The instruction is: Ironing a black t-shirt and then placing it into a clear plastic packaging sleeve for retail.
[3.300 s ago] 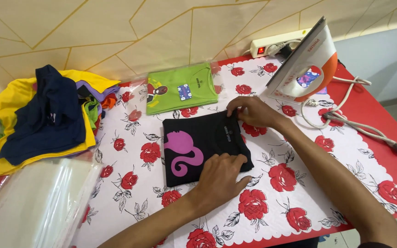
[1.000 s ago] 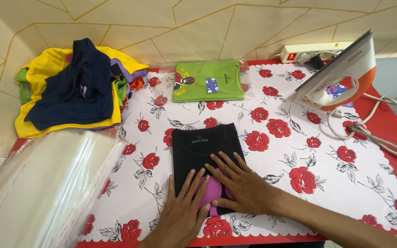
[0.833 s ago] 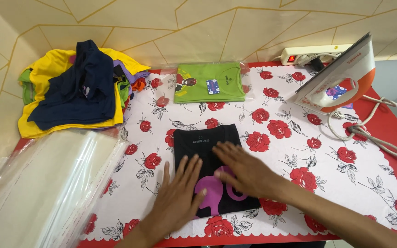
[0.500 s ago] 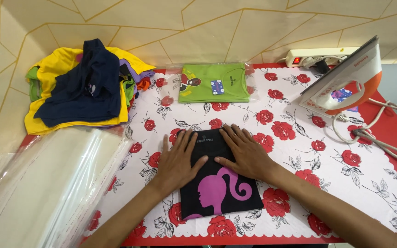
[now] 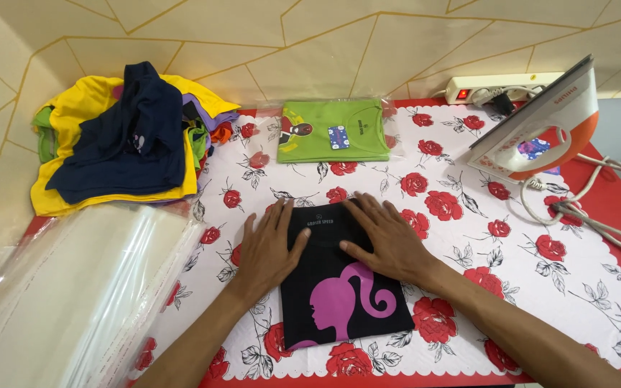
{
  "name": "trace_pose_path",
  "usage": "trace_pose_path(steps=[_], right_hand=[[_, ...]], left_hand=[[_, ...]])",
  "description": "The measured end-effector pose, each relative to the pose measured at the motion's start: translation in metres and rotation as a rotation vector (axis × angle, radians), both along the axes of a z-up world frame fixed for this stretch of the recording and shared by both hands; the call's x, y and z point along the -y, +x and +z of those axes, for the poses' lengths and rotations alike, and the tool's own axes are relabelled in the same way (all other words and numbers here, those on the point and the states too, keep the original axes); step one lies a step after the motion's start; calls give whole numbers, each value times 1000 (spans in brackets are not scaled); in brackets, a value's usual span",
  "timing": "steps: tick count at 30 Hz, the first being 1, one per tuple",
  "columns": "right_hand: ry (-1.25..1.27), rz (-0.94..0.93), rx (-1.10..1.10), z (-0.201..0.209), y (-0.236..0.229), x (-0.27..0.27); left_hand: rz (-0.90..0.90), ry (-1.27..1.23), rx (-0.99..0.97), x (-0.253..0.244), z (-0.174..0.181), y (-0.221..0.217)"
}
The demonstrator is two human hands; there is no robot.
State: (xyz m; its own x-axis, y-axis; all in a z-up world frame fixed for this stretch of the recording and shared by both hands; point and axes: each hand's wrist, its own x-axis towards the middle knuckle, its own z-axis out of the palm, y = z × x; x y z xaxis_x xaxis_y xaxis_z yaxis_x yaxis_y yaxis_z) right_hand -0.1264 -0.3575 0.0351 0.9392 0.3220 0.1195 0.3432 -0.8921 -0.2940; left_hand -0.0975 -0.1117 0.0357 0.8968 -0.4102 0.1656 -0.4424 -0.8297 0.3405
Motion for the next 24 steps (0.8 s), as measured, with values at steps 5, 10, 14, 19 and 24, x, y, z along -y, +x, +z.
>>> trace_pose_path(steps=[5, 10, 14, 19, 24], right_hand=[[17, -162, 125, -10, 10, 11], [-37, -231, 195, -6, 14, 19], [15, -301, 22, 30, -1, 11], [67, -278, -111, 33, 0, 17], [81, -188, -368, 39, -2, 18]], left_hand=[[-17, -25, 64, -13, -16, 21], [-27, -43, 22, -24, -23, 30], [96, 67, 14, -33, -13, 28], [216, 59, 22, -36, 3, 15], [-17, -135, -31, -16, 17, 2]])
